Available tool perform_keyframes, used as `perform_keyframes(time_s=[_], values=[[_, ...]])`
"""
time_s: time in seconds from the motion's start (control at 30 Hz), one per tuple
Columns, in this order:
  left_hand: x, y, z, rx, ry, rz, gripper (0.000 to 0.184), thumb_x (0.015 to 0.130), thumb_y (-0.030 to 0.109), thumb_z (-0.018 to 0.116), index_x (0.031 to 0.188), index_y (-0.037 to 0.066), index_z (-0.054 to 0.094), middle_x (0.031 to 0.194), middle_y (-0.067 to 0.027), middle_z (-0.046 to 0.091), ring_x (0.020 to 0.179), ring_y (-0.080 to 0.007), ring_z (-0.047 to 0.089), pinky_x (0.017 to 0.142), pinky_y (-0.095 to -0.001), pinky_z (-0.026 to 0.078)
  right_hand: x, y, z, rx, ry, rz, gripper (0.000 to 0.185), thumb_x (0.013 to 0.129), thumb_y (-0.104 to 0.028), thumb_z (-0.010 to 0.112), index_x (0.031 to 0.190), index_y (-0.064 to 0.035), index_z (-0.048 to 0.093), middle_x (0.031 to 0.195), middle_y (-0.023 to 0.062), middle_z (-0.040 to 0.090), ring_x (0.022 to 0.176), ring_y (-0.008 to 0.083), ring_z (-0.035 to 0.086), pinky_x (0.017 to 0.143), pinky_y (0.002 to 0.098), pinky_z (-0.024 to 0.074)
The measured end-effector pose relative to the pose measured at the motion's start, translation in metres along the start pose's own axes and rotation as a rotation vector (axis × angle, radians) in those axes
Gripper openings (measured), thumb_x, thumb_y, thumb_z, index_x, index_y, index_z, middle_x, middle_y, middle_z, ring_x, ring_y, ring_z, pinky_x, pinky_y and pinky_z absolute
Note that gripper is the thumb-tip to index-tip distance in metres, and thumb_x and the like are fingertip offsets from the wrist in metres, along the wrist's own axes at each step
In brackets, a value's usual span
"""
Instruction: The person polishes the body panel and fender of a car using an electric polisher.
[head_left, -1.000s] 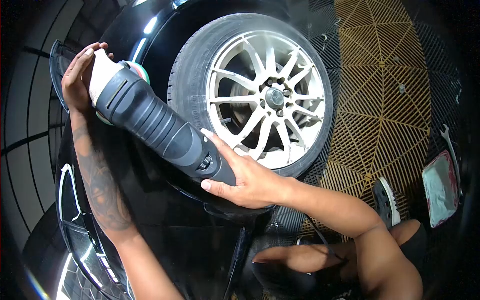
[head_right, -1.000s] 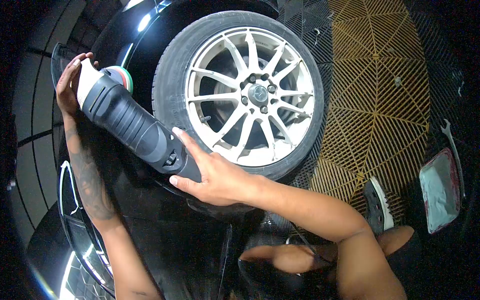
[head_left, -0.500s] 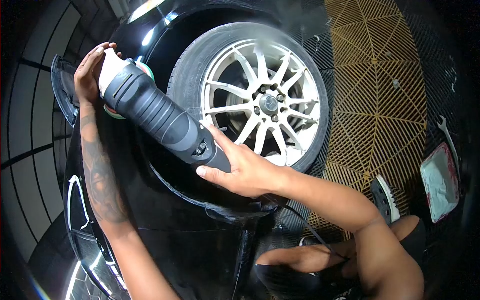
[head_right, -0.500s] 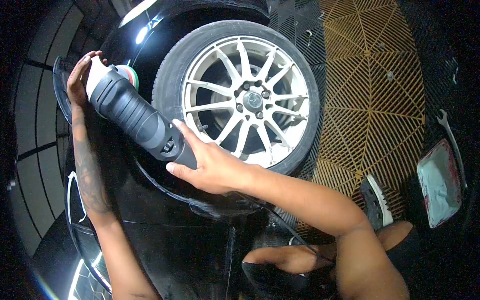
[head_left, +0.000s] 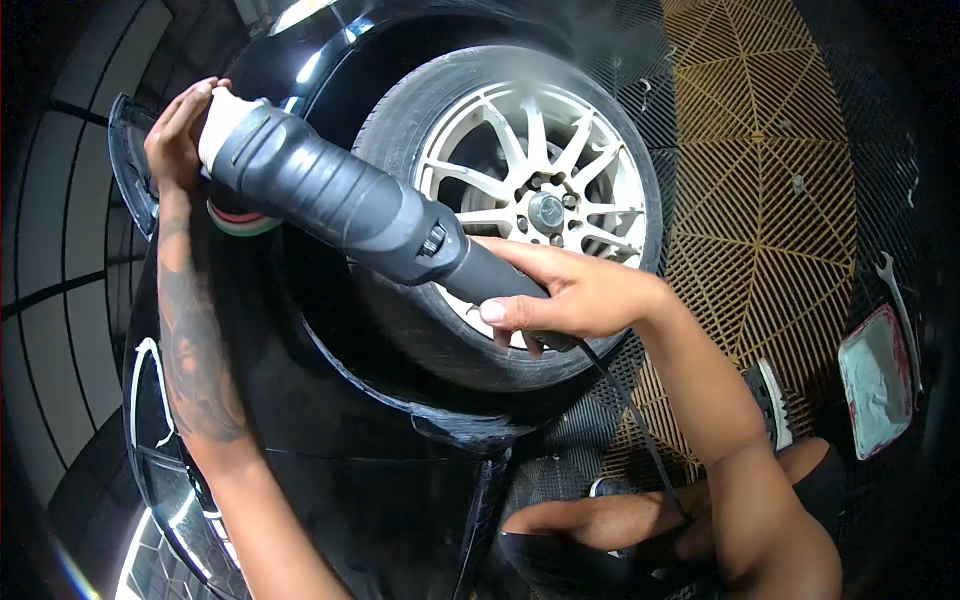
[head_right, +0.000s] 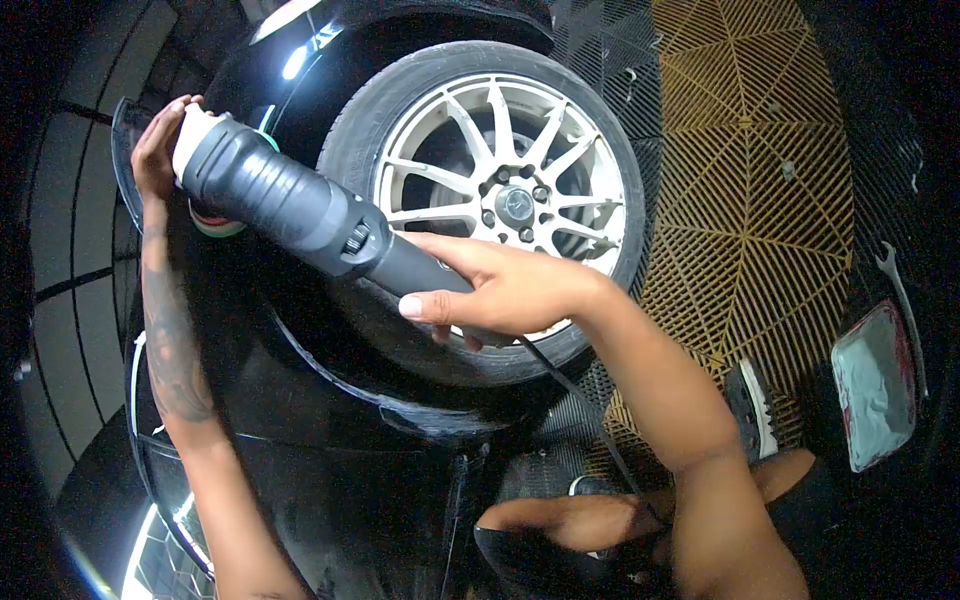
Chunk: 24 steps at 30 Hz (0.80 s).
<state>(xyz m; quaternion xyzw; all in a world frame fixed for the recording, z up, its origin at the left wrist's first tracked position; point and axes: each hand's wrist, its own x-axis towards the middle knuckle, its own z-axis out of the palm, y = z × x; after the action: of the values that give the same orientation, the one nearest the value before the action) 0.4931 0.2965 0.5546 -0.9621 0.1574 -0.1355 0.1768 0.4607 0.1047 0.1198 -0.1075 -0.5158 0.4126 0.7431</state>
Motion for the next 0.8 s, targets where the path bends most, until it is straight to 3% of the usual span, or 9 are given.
perform_keyframes(time_s=[0.07,0.1,0.17,0.2,0.3,0.37,0.4,0.57,0.8], values=[[-0.021,0.009,-0.007,0.204,0.034,0.128,0.028,0.088,-0.010,0.060,0.114,-0.004,0.068,0.114,-0.0171,0.070,0.104,-0.0287,0.070,0.091,-0.0354,0.058,0.011,0.028,0.014,-0.243,0.192,-0.192,0.076,0.093,-0.037,0.066,0.153,-0.0087,0.029,0.102,0.0176,0.066,0.082,0.0277,0.066,0.077,0.0388,0.0534],[-0.031,0.014,-0.010,-0.021,0.030,0.076,0.026,0.092,-0.002,0.059,0.116,-0.005,0.066,0.117,-0.0206,0.067,0.103,-0.0332,0.069,0.091,-0.0391,0.058,0.022,0.052,0.027,-0.369,0.329,-0.383,0.076,0.093,-0.038,0.066,0.152,-0.0079,0.030,0.099,0.0210,0.067,0.081,0.0314,0.067,0.079,0.0405,0.0530],[-0.029,0.027,-0.023,-0.732,0.144,-0.505,0.029,0.095,0.009,0.058,0.119,-0.007,0.064,0.120,-0.0234,0.065,0.104,-0.0356,0.068,0.092,-0.0423,0.057,0.024,0.044,0.056,-0.427,0.437,-0.337,0.077,0.090,-0.037,0.069,0.151,-0.0058,0.033,0.083,0.0255,0.065,0.073,0.0340,0.067,0.076,0.0411,0.0523],[-0.027,0.033,-0.021,-0.629,0.168,-0.549,0.036,0.096,0.017,0.055,0.122,-0.008,0.061,0.119,-0.0231,0.065,0.105,-0.0349,0.068,0.095,-0.0427,0.056,0.026,0.047,0.065,-0.416,0.450,-0.325,0.079,0.088,-0.034,0.071,0.151,-0.0050,0.033,0.084,0.0261,0.066,0.072,0.0333,0.067,0.075,0.0403,0.0525],[-0.014,0.032,-0.014,-0.595,0.095,-0.503,0.036,0.096,0.017,0.054,0.122,-0.007,0.061,0.120,-0.0227,0.065,0.105,-0.0341,0.067,0.098,-0.0412,0.054,0.029,0.043,0.071,-0.375,0.463,-0.338,0.084,0.083,-0.024,0.075,0.152,-0.0024,0.031,0.089,0.0273,0.066,0.070,0.0317,0.067,0.073,0.0380,0.0530],[0.006,0.025,-0.005,-0.617,0.029,-0.532,0.038,0.096,0.019,0.053,0.122,-0.008,0.061,0.122,-0.0227,0.065,0.105,-0.0322,0.068,0.097,-0.0389,0.053,0.022,0.031,0.067,-0.218,0.367,-0.144,0.083,0.082,-0.014,0.072,0.151,0.0006,0.029,0.123,0.0276,0.062,0.102,0.0308,0.068,0.094,0.0358,0.0493],[0.015,0.021,0.000,-0.613,-0.007,-0.514,0.038,0.096,0.019,0.052,0.122,-0.008,0.061,0.122,-0.0227,0.065,0.105,-0.0320,0.068,0.097,-0.0389,0.053,0.031,0.048,0.067,-0.250,0.438,-0.335,0.082,0.082,-0.010,0.069,0.152,0.0002,0.028,0.122,0.0255,0.063,0.099,0.0276,0.066,0.093,0.0341,0.0488],[0.054,-0.003,0.027,-0.708,-0.162,-0.457,0.044,0.097,0.021,0.054,0.130,-0.008,0.054,0.121,-0.0208,0.065,0.106,-0.0289,0.067,0.100,-0.0370,0.053,0.033,0.043,0.045,-0.117,0.363,-0.198,0.080,0.082,-0.009,0.067,0.151,0.0018,0.027,0.123,0.0226,0.061,0.112,0.0236,0.061,0.099,0.0333,0.0439],[0.010,-0.006,0.028,-0.317,-0.441,-0.230,0.047,0.098,0.023,0.054,0.136,-0.005,0.048,0.129,-0.0193,0.060,0.115,-0.0257,0.060,0.106,-0.0368,0.046,0.040,0.052,0.034,-0.037,0.414,-0.239,0.078,0.082,-0.006,0.066,0.150,0.0021,0.029,0.132,0.0197,0.057,0.121,0.0224,0.056,0.106,0.0328,0.0400]])
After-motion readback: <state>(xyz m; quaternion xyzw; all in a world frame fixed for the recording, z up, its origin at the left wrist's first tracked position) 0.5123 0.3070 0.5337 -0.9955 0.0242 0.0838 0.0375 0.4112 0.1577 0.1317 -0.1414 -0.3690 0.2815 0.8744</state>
